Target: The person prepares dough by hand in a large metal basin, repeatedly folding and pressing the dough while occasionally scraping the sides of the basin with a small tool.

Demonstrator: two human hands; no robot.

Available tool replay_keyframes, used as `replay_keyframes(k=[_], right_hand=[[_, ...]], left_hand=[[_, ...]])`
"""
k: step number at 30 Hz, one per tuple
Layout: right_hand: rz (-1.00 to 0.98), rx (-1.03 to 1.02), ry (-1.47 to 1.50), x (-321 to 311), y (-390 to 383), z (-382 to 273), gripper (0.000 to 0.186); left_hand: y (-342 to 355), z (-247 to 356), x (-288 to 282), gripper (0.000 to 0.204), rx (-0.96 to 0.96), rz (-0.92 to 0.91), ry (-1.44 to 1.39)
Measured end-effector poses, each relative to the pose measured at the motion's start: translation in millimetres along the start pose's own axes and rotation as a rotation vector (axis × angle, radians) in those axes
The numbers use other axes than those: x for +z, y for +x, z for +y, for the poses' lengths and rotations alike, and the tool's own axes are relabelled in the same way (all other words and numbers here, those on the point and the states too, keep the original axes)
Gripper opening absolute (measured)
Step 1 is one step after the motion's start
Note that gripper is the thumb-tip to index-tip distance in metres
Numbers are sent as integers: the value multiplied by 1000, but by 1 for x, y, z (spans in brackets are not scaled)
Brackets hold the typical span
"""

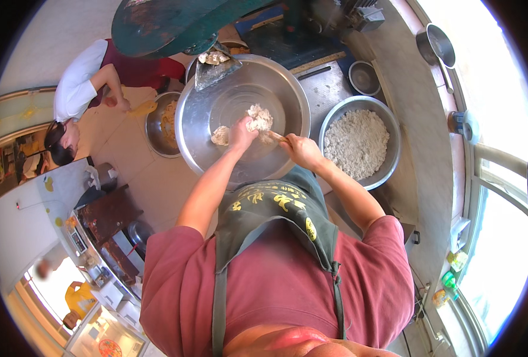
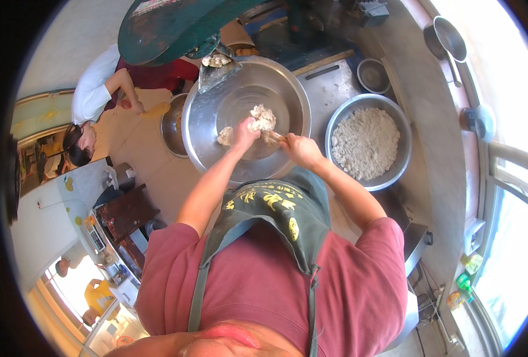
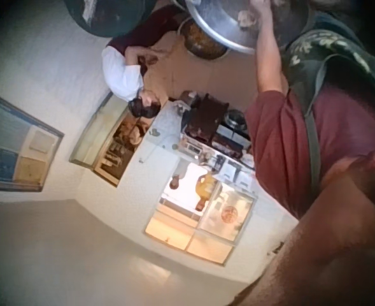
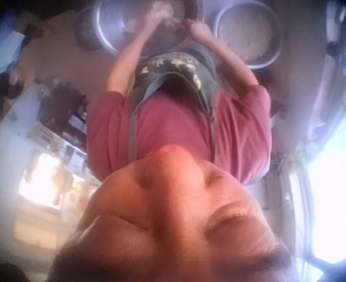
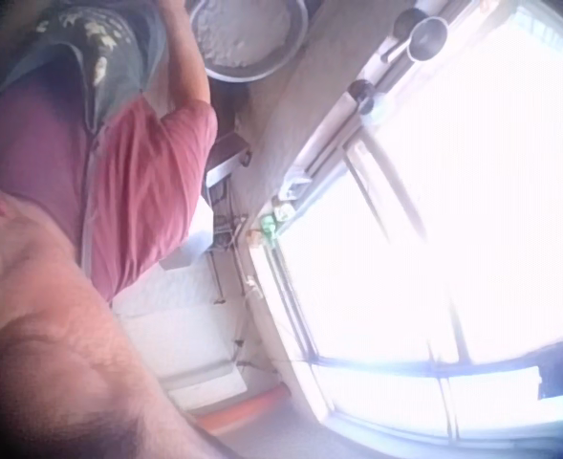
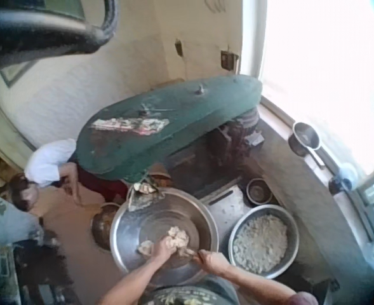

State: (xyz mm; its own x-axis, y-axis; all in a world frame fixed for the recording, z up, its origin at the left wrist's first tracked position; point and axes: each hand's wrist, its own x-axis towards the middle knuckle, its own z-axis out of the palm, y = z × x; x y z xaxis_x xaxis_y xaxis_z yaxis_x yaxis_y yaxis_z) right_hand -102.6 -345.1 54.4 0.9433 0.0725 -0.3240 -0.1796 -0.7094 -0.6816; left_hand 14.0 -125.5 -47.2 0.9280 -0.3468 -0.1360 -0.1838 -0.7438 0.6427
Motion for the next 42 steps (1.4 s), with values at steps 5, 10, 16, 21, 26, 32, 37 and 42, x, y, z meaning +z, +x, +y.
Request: replay_keyframes(k=[5, 10, 16, 21, 26, 32, 37, 42], right_hand=[[21, -74, -69, 22, 36, -10, 36], [52, -120, -57, 19, 65, -15, 35], [167, -253, -100, -18, 108, -47, 33], [255, -314, -276, -58, 176, -96, 29], [107, -265, -500, -43, 253, -117, 24], [54, -255, -598, -21, 286, -147, 26], [77, -147, -495, -11, 256, -143, 33], [153, -184, -570, -13, 290, -157, 28]], left_hand=[[3, 7, -23, 32, -165, -58, -138], [4, -5, -44, 36, -310, 25, -299], [-10, -41, -54, 38, -308, 217, -176], [-23, -65, -71, 30, -324, 328, -254], [-25, -95, -81, 33, -191, 239, -98], [-37, -138, -67, 44, -164, 167, -552], [-39, -116, -95, 28, -167, 84, -625], [-34, -133, -84, 19, -215, 273, -444]])
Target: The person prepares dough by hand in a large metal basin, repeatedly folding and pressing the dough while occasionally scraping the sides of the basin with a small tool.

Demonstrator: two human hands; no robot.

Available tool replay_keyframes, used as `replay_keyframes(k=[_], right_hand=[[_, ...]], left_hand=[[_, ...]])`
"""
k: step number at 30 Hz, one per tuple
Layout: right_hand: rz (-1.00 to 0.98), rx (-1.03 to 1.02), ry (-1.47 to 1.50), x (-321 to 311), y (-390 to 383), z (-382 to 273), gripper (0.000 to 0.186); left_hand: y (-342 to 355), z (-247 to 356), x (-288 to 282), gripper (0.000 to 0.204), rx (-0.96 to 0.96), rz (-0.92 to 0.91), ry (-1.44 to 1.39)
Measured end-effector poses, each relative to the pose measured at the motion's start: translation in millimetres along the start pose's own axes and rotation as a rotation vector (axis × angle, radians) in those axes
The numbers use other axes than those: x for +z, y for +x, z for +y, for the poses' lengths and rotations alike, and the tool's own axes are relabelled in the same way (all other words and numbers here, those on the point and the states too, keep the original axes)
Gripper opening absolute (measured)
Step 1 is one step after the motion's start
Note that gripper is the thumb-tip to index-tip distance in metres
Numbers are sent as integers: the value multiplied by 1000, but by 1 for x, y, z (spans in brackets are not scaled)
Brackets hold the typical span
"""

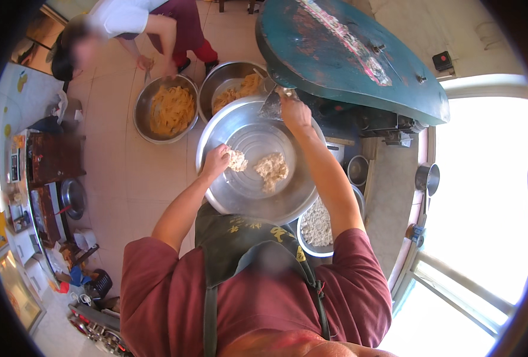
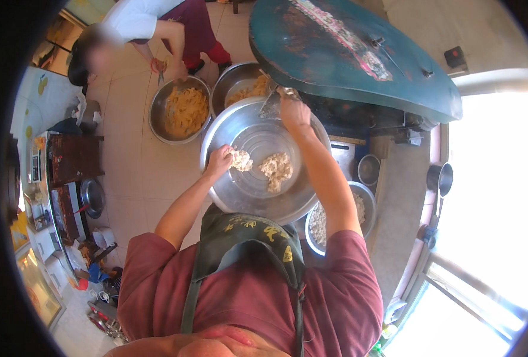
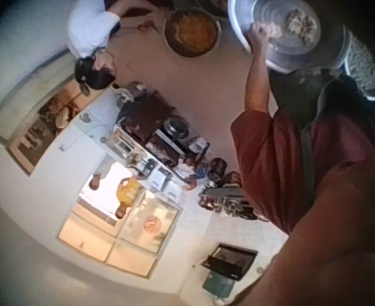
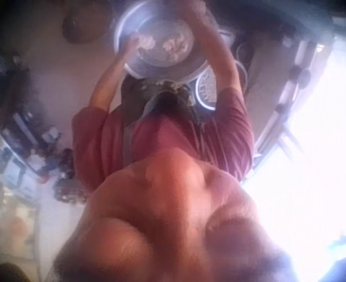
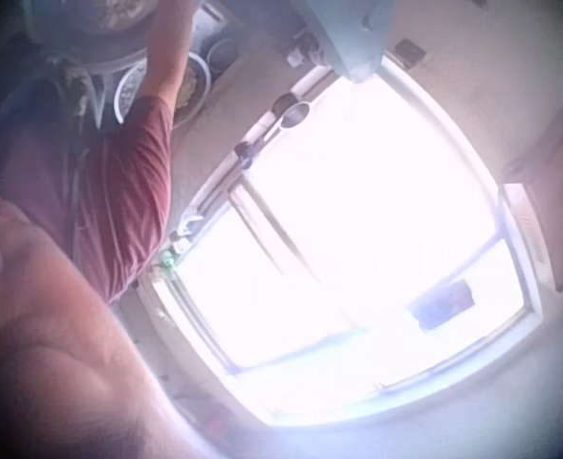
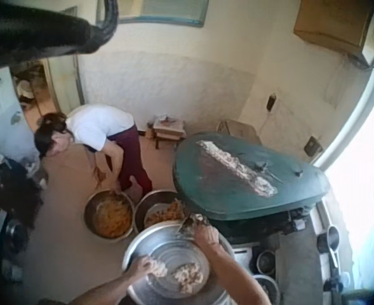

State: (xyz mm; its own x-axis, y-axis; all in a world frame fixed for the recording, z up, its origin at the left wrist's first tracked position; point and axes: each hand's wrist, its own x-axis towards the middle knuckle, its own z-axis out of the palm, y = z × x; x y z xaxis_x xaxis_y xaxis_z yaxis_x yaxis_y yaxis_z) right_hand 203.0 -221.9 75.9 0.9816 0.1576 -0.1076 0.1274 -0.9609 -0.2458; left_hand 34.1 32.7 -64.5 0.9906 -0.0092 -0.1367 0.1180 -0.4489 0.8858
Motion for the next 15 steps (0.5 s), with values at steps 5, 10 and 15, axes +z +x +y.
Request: replay_keyframes(k=[5, 10, 15], right_hand=[[-63, -11, -130, -15, -41, -2, 46], [50, 4, -35, -1, -3, 0, 29], [59, 65, -64, 13, -29, -2, 42]], left_hand=[[0, 3, -7, 23, -97, -54, -107], [7, 10, -15, 22, -143, -153, -401], [5, 9, -21, 21, -340, -323, -577]])
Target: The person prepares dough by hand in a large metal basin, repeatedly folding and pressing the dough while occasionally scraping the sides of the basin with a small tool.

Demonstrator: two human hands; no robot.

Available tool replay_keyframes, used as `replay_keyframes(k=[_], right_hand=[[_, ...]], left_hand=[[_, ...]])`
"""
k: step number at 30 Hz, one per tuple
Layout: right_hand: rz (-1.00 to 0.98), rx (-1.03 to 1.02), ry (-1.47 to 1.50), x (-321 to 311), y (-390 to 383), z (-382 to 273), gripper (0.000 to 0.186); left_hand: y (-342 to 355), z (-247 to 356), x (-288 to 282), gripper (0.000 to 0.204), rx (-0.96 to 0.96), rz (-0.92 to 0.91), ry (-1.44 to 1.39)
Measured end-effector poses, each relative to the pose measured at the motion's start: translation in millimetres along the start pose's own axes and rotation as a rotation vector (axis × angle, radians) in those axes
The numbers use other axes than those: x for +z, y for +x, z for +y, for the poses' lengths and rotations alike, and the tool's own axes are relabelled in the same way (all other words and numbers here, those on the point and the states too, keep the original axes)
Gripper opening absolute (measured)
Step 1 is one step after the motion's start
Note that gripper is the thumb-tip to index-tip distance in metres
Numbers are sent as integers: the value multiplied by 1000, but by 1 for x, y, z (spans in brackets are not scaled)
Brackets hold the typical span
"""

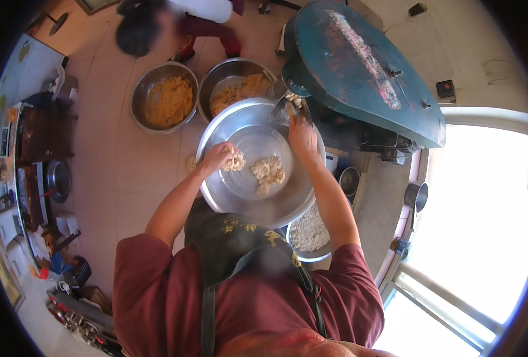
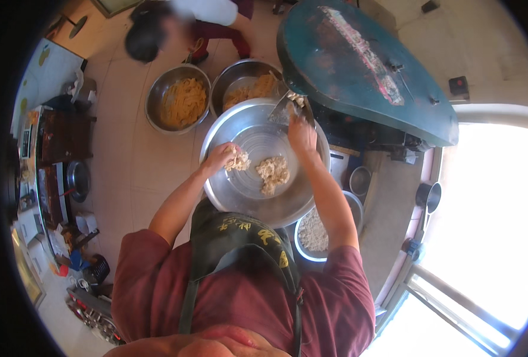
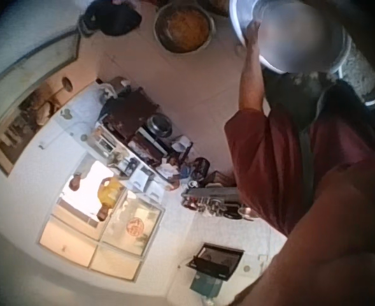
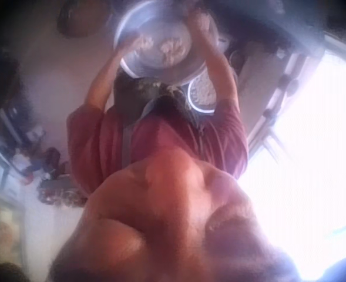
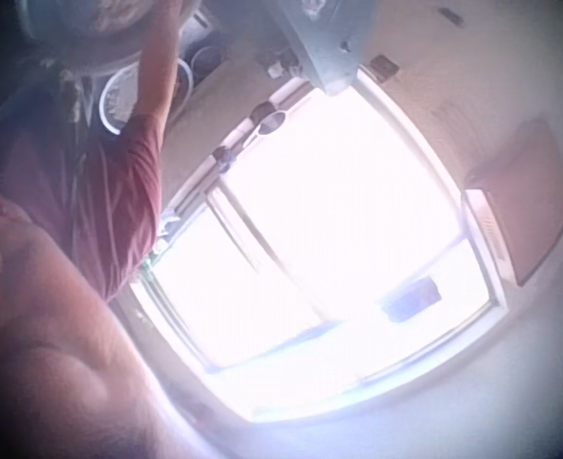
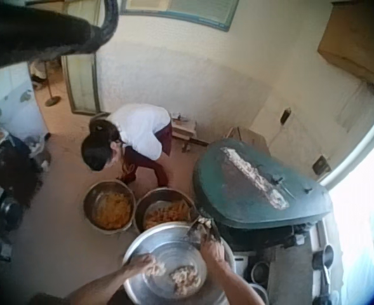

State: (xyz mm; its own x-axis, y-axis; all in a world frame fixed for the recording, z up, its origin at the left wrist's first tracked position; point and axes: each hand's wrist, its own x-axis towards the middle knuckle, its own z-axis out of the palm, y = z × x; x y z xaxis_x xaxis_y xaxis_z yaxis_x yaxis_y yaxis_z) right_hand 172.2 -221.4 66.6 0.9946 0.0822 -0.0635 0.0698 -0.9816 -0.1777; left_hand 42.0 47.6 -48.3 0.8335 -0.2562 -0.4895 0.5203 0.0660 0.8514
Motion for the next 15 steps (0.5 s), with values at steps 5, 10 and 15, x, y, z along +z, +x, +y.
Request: replay_keyframes(k=[5, 10, 15], right_hand=[[38, -16, 0, 6, 26, -2, 36], [-50, -18, -54, 4, -6, 27, 36], [-31, 82, 17, 19, 27, 22, 42]], left_hand=[[9, -12, 1, 24, 9, -11, 91], [9, -7, -5, 41, 22, -75, 147], [-1, 7, 1, 64, -66, -230, -82]])
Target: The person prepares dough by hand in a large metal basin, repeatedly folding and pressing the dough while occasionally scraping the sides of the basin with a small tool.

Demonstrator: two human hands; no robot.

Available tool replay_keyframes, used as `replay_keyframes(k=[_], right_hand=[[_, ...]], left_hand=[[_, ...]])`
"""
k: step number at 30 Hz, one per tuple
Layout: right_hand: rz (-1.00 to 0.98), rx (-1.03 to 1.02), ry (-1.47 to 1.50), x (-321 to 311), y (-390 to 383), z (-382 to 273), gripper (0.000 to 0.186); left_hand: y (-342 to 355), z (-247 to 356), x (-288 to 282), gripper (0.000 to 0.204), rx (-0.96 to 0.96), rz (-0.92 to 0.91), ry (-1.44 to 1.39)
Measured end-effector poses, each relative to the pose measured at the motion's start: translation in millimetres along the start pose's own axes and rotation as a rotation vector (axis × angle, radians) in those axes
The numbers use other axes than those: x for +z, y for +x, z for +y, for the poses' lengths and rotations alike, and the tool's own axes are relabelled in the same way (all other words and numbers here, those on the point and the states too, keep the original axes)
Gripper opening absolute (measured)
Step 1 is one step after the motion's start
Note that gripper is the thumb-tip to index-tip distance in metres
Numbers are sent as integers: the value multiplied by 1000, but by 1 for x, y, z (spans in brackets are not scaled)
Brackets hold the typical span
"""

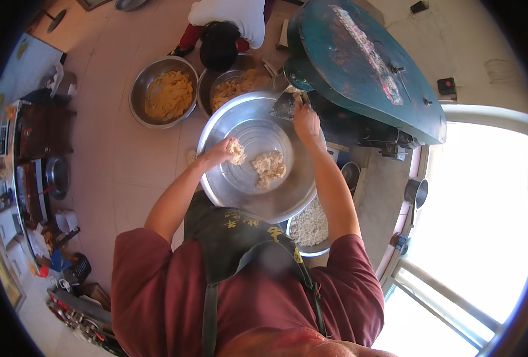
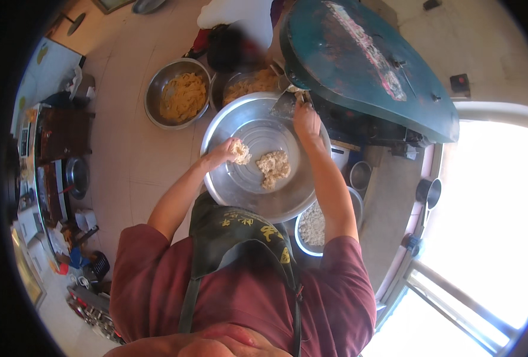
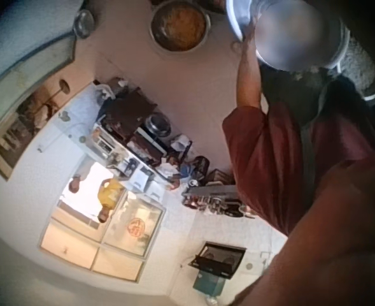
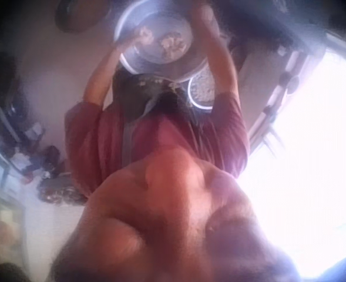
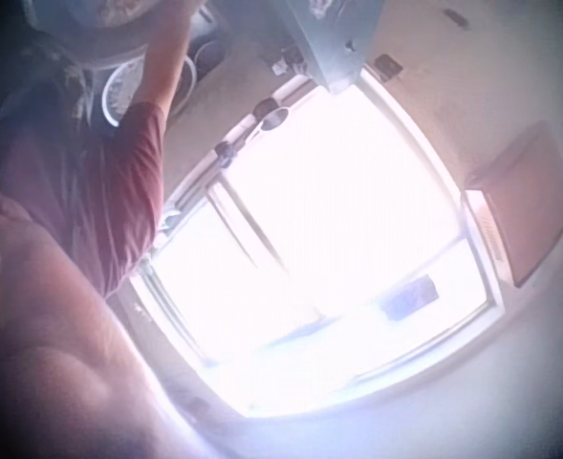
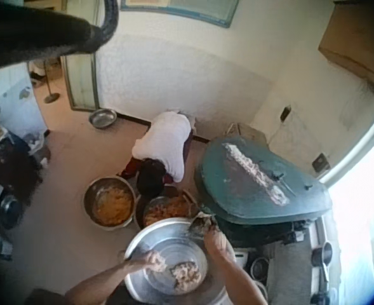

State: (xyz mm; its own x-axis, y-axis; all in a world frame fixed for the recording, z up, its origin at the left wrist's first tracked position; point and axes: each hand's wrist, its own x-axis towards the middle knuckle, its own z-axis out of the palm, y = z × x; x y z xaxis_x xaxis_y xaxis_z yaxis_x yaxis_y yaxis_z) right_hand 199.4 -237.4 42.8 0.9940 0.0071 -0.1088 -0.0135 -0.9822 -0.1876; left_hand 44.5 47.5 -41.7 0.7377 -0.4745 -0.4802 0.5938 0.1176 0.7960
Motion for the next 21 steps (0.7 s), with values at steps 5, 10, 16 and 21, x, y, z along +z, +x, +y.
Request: replay_keyframes(k=[5, 10, 16, 21], right_hand=[[36, -60, 72, -16, -34, -20, 37], [121, -205, -55, -7, -16, -20, 35], [32, -94, 23, -19, -4, -32, 38], [218, -152, 45, -13, -27, -28, 54]], left_hand=[[-4, -4, 0, 67, -5, 67, 43], [2, -25, -5, 72, 86, 204, 117], [-1, -5, -1, 65, 131, 91, 96], [-8, 6, -1, 61, 136, 45, 27]])
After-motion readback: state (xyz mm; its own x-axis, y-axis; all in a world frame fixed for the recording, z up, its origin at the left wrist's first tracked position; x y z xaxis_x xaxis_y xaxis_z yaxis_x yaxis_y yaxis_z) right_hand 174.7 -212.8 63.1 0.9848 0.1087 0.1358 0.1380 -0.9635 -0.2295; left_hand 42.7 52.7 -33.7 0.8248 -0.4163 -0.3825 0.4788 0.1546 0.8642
